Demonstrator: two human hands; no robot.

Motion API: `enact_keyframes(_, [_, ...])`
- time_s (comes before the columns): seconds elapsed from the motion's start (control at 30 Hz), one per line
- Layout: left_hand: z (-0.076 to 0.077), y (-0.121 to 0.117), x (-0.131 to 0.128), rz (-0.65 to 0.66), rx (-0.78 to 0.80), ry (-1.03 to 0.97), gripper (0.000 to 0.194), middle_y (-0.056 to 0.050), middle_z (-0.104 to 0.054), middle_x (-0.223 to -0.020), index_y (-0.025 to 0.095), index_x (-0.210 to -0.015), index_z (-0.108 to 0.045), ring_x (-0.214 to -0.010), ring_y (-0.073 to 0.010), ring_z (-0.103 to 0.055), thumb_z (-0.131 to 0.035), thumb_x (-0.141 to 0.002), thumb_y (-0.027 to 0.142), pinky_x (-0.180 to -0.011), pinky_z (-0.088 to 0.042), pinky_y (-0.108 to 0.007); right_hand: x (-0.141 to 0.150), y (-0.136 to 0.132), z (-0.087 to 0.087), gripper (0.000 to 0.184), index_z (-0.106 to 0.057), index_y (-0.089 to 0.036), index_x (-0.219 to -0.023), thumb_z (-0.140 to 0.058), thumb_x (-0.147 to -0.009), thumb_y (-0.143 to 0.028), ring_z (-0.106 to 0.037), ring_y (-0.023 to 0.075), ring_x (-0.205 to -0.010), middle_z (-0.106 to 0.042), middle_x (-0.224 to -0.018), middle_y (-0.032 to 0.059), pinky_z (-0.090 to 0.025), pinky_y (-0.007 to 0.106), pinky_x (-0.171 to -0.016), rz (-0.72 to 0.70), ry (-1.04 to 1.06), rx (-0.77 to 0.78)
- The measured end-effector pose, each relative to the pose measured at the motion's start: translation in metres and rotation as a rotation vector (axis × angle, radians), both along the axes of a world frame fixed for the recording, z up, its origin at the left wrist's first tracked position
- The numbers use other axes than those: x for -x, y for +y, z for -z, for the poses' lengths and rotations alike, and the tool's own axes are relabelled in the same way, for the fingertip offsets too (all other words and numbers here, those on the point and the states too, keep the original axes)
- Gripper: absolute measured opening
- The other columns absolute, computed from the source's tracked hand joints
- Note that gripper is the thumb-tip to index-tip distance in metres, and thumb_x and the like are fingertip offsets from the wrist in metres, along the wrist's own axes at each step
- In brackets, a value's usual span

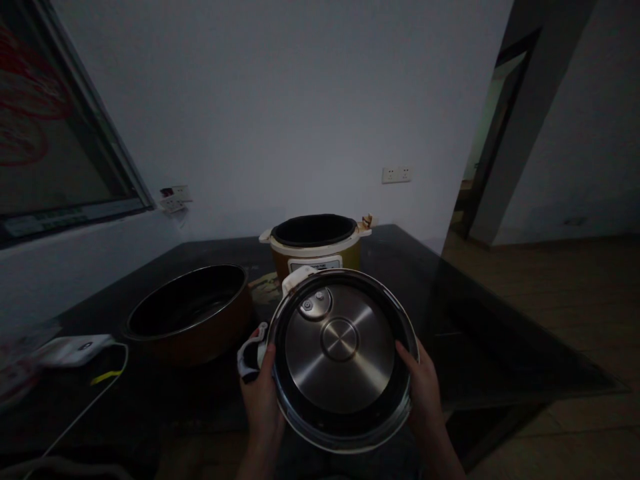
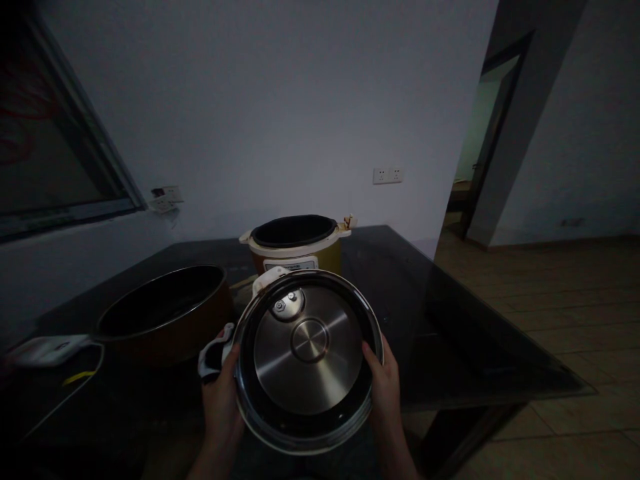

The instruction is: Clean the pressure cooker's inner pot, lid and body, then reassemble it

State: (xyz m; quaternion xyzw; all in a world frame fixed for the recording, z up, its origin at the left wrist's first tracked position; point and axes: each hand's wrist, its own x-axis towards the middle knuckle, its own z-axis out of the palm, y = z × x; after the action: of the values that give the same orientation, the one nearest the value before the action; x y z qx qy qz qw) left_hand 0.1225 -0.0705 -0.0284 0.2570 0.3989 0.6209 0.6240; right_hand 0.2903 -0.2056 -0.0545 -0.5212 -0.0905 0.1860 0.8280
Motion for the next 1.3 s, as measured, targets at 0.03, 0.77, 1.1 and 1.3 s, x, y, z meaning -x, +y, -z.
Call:
enact_keyframes(0.03, [0.001, 0.001, 0.000, -0.001, -0.014, 0.003, 0.032, -0.001, -0.067, -0.115, 0.029, -0.106, -0.066, -0.098, -0.0144, -0.065, -0.068, -0.078, 0.013, -0.087, -0.052, -0.029, 0.001, 0.000, -0.001, 0.053, -0.068, -0.023, -0.111, -0.076, -0.063, -0.043, -0.057, 0.0303, -0.117, -0.067, -0.119, 0.0051, -0.042, 0.043, -0.101, 0.010, -0.002, -0.006])
enact_keyframes(0.77, [-0.017, 0.024, 0.005, -0.186, -0.596, 0.360, 0.024, -0.004, -0.059, -0.116, 0.024, -0.106, -0.066, -0.116, -0.0207, -0.052, -0.054, -0.089, 0.035, -0.106, -0.036, -0.035, 0.022, 0.018, 0.009, 0.061, -0.059, -0.022, -0.126, -0.070, -0.071, -0.047, -0.057, 0.0294, -0.116, -0.067, -0.120, 0.0061, -0.043, 0.044, -0.100, 0.152, 0.039, -0.083])
enact_keyframes(1.1, [-0.040, -0.005, -0.025, 0.389, -1.222, 1.259, 0.063, -0.008, -0.059, -0.119, 0.029, -0.131, -0.054, -0.112, -0.0267, -0.053, -0.050, -0.074, 0.001, -0.095, -0.044, -0.044, 0.023, 0.017, 0.004, 0.055, -0.062, -0.021, -0.120, -0.069, -0.071, -0.045, -0.054, 0.0294, -0.120, -0.064, -0.125, 0.0066, -0.040, 0.044, -0.102, 0.154, 0.001, -0.102])
enact_keyframes(1.3, [-0.004, -0.012, -0.017, 0.459, -1.380, 1.330, 0.066, -0.010, -0.032, -0.152, 0.025, -0.147, -0.026, -0.140, -0.0254, -0.028, -0.050, -0.087, 0.015, -0.112, -0.029, -0.048, 0.020, 0.017, 0.013, 0.056, -0.060, -0.021, -0.124, -0.066, -0.074, -0.045, -0.054, 0.0290, -0.119, -0.063, -0.127, 0.0076, -0.040, 0.045, -0.102, 0.145, -0.027, -0.068])
